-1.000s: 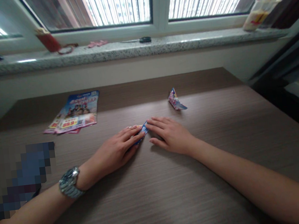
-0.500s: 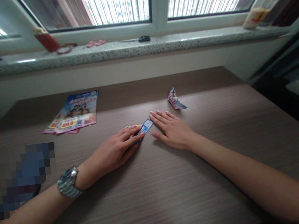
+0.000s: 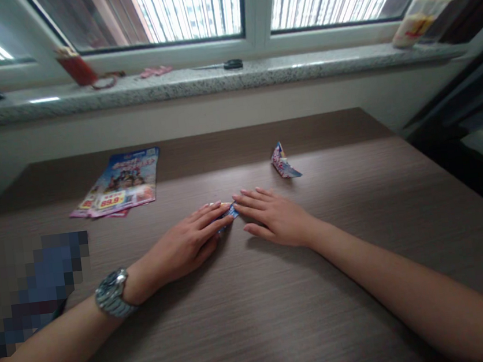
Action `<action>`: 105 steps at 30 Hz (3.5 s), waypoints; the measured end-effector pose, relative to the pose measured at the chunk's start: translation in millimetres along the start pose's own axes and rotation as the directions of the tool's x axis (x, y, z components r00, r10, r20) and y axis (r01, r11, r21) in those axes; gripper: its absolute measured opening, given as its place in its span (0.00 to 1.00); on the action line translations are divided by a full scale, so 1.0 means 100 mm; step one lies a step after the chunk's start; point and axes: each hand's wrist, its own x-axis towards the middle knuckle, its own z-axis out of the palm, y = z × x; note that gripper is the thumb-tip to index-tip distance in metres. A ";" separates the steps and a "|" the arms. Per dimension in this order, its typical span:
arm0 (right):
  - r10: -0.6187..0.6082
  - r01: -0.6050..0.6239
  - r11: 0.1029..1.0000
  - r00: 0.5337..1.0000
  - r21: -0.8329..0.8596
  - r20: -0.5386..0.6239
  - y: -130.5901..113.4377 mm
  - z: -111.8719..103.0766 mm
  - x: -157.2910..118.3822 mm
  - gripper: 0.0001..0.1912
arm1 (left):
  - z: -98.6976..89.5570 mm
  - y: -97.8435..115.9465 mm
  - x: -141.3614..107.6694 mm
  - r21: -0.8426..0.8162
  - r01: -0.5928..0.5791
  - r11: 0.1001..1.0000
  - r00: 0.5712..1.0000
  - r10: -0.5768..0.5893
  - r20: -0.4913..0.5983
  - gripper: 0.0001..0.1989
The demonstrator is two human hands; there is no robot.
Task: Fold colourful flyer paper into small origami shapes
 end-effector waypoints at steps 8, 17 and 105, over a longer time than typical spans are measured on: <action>0.012 -0.012 1.000 1.000 -0.004 -0.003 -0.01 0.01 0.02 0.29 | -0.04 0.02 -0.01 0.075 0.014 0.997 0.999 -0.011 -0.038 0.24; 0.026 -0.027 0.999 1.000 -0.046 -0.010 -0.06 0.01 0.03 0.29 | -0.05 0.06 0.01 0.115 0.062 0.991 0.995 -0.052 -0.089 0.22; -0.070 0.027 0.987 0.959 -0.157 -0.275 -0.36 0.02 0.14 0.11 | -0.14 0.19 0.06 0.019 0.129 0.991 0.956 -0.119 -0.268 0.16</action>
